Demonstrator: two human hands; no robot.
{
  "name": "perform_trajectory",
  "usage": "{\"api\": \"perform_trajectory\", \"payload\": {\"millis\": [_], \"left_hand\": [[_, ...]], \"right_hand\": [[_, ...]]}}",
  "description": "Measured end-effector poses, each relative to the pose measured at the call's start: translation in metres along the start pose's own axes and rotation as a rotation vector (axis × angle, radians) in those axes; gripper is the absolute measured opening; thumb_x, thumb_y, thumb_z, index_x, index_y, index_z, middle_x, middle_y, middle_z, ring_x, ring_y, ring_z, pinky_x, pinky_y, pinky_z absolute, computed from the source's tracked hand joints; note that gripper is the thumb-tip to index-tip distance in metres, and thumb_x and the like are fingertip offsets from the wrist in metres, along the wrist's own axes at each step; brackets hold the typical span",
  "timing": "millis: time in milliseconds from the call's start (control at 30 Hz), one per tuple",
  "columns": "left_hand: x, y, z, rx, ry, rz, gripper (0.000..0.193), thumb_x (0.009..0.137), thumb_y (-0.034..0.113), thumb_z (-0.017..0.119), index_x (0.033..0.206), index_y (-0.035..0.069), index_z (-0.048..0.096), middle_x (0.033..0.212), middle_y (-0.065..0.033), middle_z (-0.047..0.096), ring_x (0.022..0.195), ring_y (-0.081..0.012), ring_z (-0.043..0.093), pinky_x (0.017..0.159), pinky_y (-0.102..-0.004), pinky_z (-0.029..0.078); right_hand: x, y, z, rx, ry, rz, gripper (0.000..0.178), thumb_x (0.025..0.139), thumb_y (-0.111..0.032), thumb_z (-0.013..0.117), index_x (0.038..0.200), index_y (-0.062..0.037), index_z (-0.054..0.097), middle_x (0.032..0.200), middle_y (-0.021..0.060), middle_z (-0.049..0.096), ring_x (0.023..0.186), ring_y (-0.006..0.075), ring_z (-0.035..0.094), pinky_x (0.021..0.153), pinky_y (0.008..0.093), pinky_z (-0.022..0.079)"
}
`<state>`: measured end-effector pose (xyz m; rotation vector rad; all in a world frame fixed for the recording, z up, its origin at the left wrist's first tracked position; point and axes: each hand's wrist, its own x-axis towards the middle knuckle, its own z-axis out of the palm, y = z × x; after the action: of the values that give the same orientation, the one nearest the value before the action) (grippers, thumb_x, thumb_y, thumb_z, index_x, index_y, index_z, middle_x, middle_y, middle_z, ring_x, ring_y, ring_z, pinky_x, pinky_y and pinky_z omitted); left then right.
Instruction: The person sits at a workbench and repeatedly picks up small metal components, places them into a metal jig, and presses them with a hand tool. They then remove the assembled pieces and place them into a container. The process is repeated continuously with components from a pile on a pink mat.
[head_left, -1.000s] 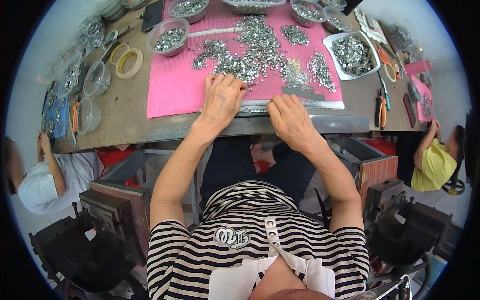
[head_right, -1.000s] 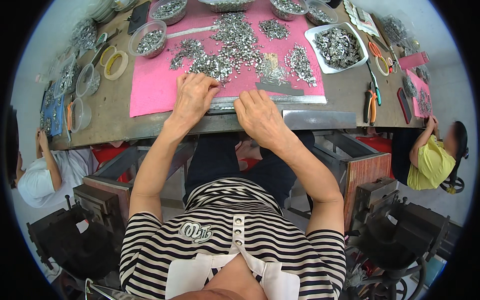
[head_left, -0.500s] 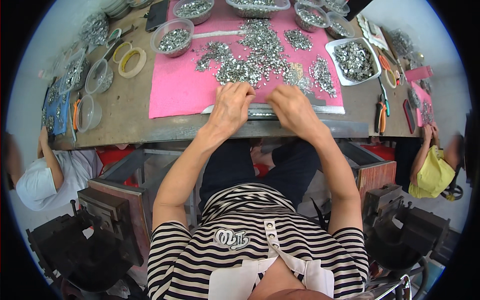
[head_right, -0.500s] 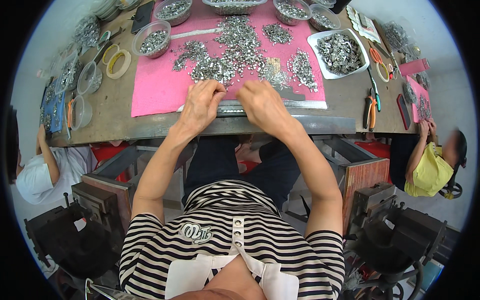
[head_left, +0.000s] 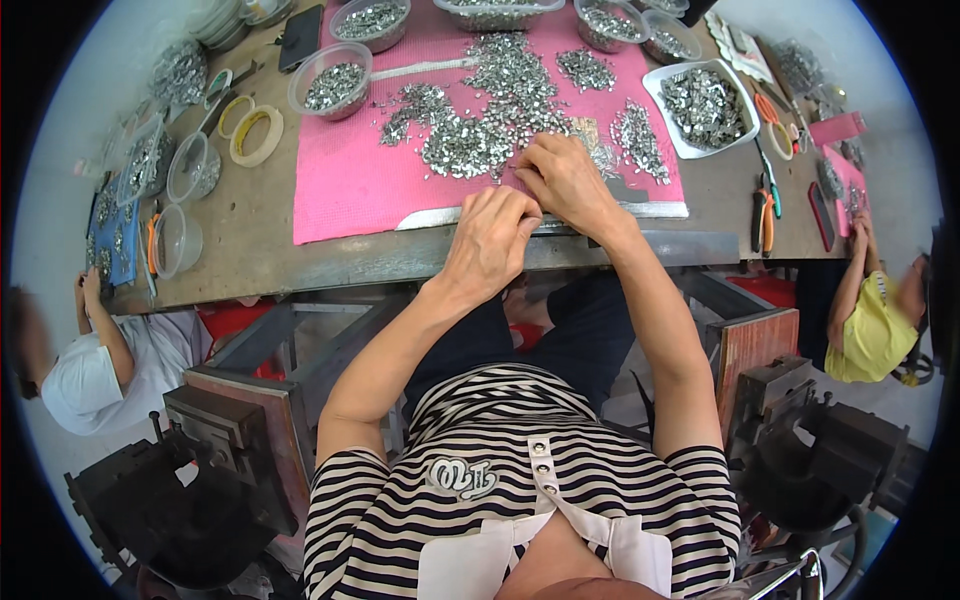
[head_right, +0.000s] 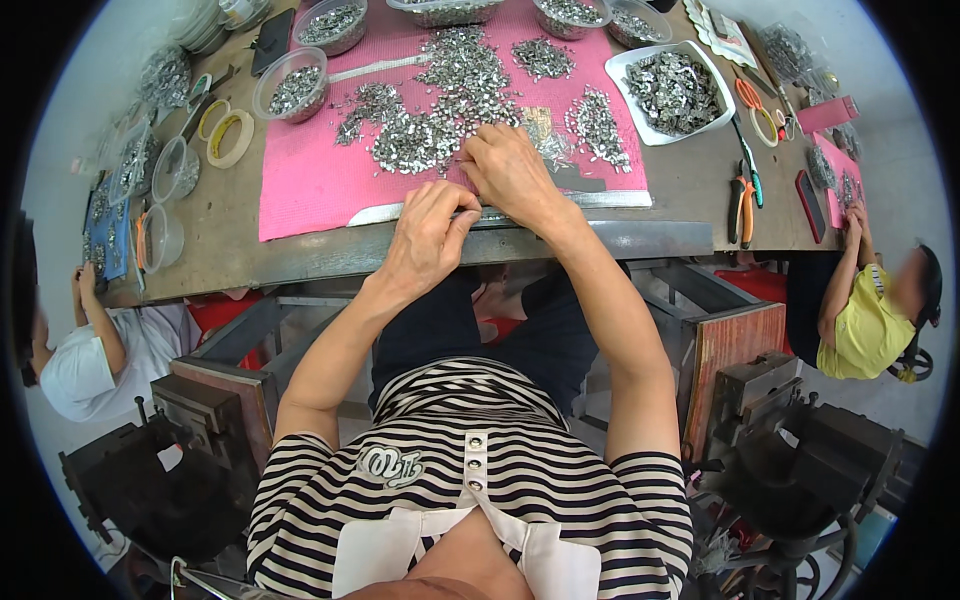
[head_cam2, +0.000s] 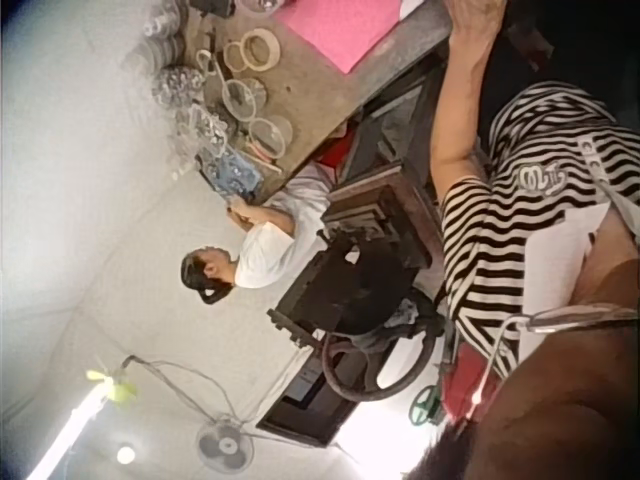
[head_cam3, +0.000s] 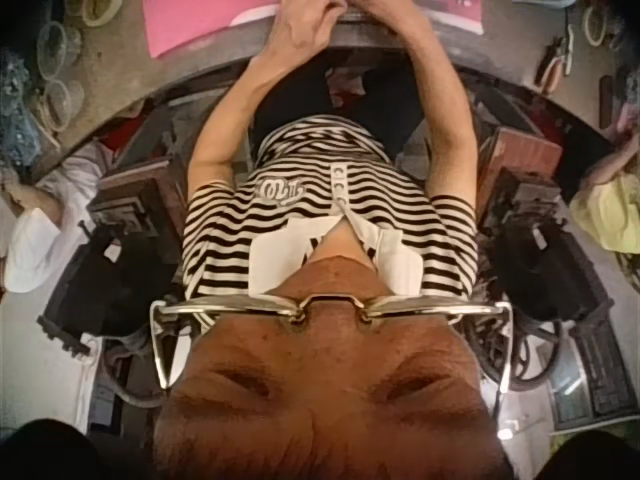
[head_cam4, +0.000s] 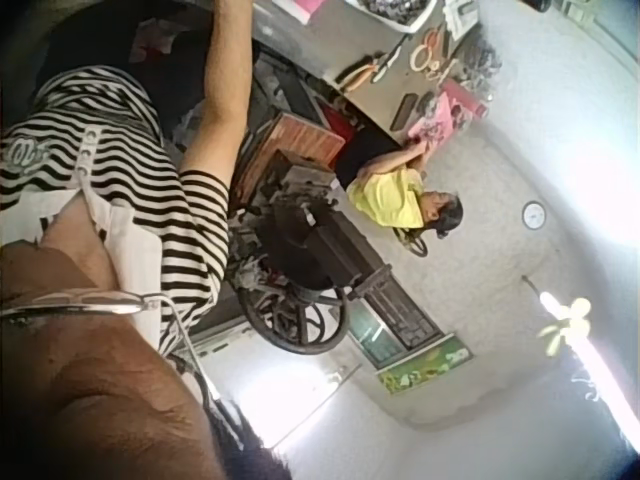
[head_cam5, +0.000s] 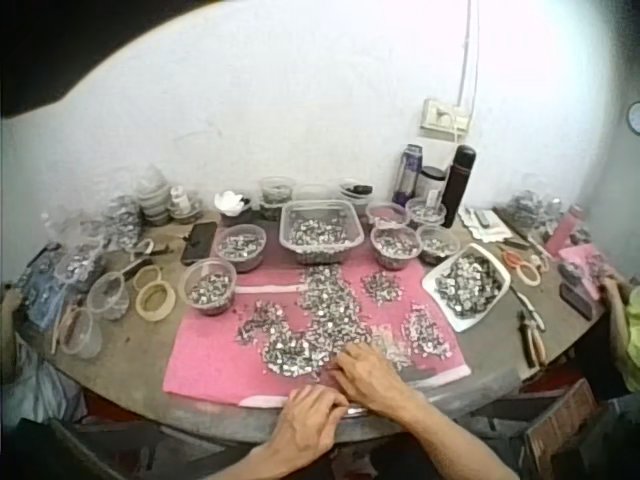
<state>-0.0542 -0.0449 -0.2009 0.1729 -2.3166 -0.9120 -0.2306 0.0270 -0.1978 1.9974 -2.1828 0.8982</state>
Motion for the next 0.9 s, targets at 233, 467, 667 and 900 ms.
{"api": "perform_trajectory", "payload": {"millis": [233, 467, 667, 900], "left_hand": [[-0.001, 0.001, 0.004, 0.118, 0.024, 0.084, 0.011, 0.088, 0.005, 0.071, 0.096, 0.005, 0.063, 0.092, -0.0094, 0.062, 0.088, -0.0304, 0.059, 0.084, -0.0432, 0.044], [-0.006, 0.005, 0.004, 0.261, 0.05, 0.156, 0.013, 0.085, 0.008, 0.075, 0.095, 0.006, 0.068, 0.097, -0.0081, 0.065, 0.092, -0.0293, 0.06, 0.088, -0.0428, 0.045], [-0.008, 0.0, -0.004, 0.21, 0.101, 0.127, 0.012, 0.088, 0.012, 0.076, 0.099, 0.009, 0.073, 0.092, -0.0041, 0.069, 0.092, -0.0252, 0.062, 0.091, -0.0452, 0.043], [0.017, -0.046, -0.026, 0.359, 0.007, 0.009, 0.007, 0.091, 0.018, 0.075, 0.098, 0.015, 0.077, 0.086, -0.0023, 0.064, 0.088, -0.023, 0.06, 0.094, -0.0425, 0.038]], "right_hand": [[0.003, -0.003, 0.003, 0.003, 0.02, -0.004, 0.009, 0.088, -0.016, 0.073, 0.091, -0.0075, 0.075, 0.088, 0.009, 0.065, 0.09, 0.0305, 0.063, 0.082, 0.0455, 0.046], [0.006, 0.002, 0.008, 0.093, 0.067, -0.025, 0.007, 0.087, -0.012, 0.075, 0.089, -0.0058, 0.075, 0.083, 0.0096, 0.064, 0.083, 0.0302, 0.063, 0.077, 0.0449, 0.048], [0.005, -0.003, 0.001, 0.048, 0.032, -0.067, 0.01, 0.085, -0.012, 0.073, 0.089, -0.0032, 0.071, 0.081, 0.0124, 0.064, 0.082, 0.0336, 0.065, 0.076, 0.047, 0.051], [-0.014, -0.023, -0.035, 0.41, -0.065, 0.308, 0.01, 0.091, -0.007, 0.07, 0.093, 0.0021, 0.066, 0.087, 0.0165, 0.068, 0.081, 0.0347, 0.068, 0.073, 0.0446, 0.054]]}}
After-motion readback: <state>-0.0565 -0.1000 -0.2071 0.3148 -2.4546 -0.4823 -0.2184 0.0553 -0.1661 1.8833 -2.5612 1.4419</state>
